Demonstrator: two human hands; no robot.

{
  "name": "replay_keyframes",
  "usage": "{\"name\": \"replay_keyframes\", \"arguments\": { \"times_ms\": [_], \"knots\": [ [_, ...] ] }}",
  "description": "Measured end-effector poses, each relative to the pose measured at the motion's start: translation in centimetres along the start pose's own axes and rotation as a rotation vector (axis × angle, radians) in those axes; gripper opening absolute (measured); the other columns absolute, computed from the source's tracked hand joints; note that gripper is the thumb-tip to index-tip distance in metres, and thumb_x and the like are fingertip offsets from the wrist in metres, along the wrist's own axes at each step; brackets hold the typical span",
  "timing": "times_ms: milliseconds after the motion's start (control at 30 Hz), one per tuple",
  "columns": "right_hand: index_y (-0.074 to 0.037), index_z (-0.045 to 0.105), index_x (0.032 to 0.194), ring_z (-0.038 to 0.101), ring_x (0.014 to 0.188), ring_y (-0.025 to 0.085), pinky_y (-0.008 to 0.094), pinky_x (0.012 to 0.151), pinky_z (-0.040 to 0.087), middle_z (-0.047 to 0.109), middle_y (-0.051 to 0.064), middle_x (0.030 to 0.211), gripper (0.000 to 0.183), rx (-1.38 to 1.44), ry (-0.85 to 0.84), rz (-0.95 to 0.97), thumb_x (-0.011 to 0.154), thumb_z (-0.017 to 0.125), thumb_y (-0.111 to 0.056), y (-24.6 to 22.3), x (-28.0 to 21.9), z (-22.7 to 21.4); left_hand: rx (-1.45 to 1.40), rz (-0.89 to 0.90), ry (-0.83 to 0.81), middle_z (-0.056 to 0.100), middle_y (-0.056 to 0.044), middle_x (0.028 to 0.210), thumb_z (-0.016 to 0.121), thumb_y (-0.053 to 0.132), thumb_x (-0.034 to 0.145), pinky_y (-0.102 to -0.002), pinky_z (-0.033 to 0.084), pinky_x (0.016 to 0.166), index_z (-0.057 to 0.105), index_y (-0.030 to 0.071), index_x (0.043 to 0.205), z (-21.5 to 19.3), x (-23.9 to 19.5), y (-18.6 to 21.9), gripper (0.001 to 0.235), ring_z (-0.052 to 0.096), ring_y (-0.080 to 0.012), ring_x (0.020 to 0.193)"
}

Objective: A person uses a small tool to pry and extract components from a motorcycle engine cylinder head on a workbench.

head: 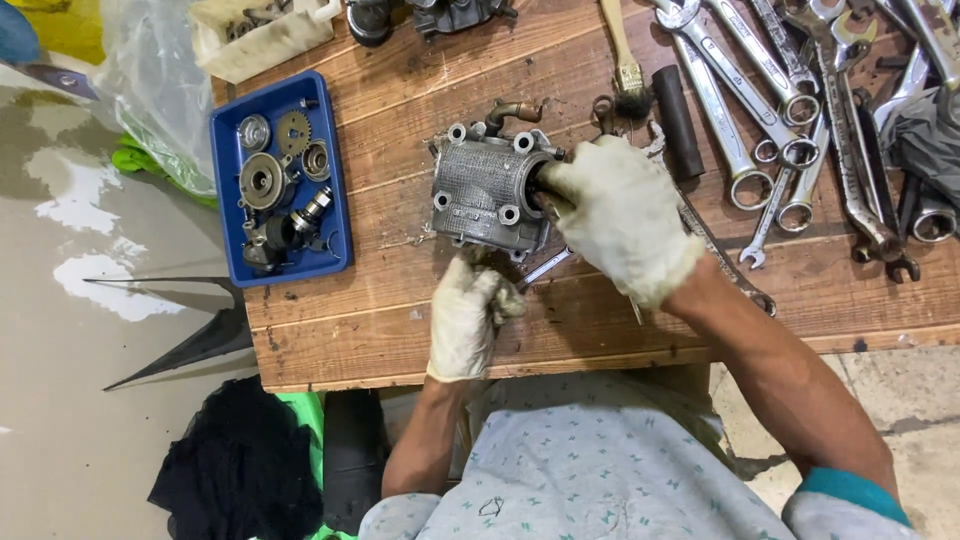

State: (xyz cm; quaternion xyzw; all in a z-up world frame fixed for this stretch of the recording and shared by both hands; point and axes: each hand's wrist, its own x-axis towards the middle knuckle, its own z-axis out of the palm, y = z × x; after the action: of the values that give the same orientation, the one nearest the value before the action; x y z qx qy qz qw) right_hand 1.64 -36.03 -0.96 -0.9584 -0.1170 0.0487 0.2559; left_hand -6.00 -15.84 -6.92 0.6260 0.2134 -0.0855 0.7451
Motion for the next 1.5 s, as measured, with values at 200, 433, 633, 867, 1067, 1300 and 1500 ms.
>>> {"name": "replay_keyframes", "arguments": {
  "times_ms": [200,433,633,867,1067,1300,1500],
  "knots": [
    [-0.017,0.077,0.091,0.075,0.079,0.032,0.049,0.075,0.061,0.069,0.007,0.072,0.020,0.012,0.058,-0.048,0.095,0.068,-0.034,1.5,1.5,3.0,0.163,-0.196,-0.134,0.064,-0.020,0.056,0.061,-0.002,0.070,-0.027,0.044,0.032,0.067,-0.002,0.095,1.8,1.9,2.0,0.026,0.065,-0.0235,0.045],
    [-0.006,0.068,0.088,0.064,0.079,0.035,0.049,0.082,0.052,0.060,0.013,0.072,0.017,0.477,0.138,-0.080,0.097,0.059,-0.017,0.9,0.7,0.8,0.103,-0.201,-0.135,0.061,-0.019,0.054,0.059,-0.007,0.066,-0.030,0.045,0.029,0.070,-0.007,0.090,1.6,3.3,-0.7,0.026,0.063,-0.0243,0.040],
    [-0.018,0.061,0.090,0.063,0.084,0.026,0.040,0.073,0.050,0.052,0.002,0.078,0.013,0.016,0.194,-0.252,0.097,0.066,-0.028,3.5,1.2,4.5,-0.094,-0.168,-0.075,0.058,-0.021,0.050,0.059,-0.014,0.065,-0.034,0.045,0.025,0.068,-0.014,0.087,1.3,3.1,0.5,0.023,0.060,-0.0264,0.034],
    [-0.016,0.060,0.091,0.061,0.087,0.026,0.040,0.077,0.049,0.051,0.002,0.080,0.013,0.063,0.246,-0.277,0.097,0.066,-0.027,3.3,1.4,4.6,-0.261,-0.090,-0.180,0.061,-0.018,0.059,0.066,-0.015,0.069,-0.035,0.050,0.029,0.070,-0.011,0.097,1.1,4.2,1.1,0.028,0.060,-0.0235,0.037],
    [-0.021,0.060,0.087,0.060,0.085,0.025,0.039,0.076,0.049,0.052,0.000,0.080,0.015,0.021,0.245,-0.274,0.094,0.068,-0.031,3.4,1.3,4.5,-0.072,-0.051,-0.174,0.075,-0.014,0.100,0.074,-0.006,0.070,-0.034,0.060,0.075,0.071,-0.004,0.117,1.3,2.7,2.9,0.047,0.071,-0.0188,0.085],
    [-0.024,0.070,0.089,0.066,0.085,0.022,0.036,0.081,0.053,0.062,-0.001,0.078,0.011,-0.004,0.209,-0.165,0.091,0.073,-0.035,2.5,0.9,3.6,-0.232,-0.091,-0.163,0.072,-0.020,0.080,0.069,-0.013,0.072,-0.034,0.053,0.037,0.072,-0.009,0.106,-1.0,5.6,-2.4,0.034,0.066,-0.0235,0.048],
    [-0.020,0.081,0.099,0.071,0.084,0.028,0.040,0.081,0.054,0.071,0.006,0.081,0.015,0.473,0.100,0.128,0.094,0.080,-0.034,-0.2,-1.8,-2.8,0.291,-0.124,-0.048,0.076,-0.017,0.103,0.074,0.007,0.086,-0.038,0.060,0.075,0.075,0.002,0.118,-0.9,2.0,1.6,0.032,0.066,-0.0164,0.087]
  ]
}}
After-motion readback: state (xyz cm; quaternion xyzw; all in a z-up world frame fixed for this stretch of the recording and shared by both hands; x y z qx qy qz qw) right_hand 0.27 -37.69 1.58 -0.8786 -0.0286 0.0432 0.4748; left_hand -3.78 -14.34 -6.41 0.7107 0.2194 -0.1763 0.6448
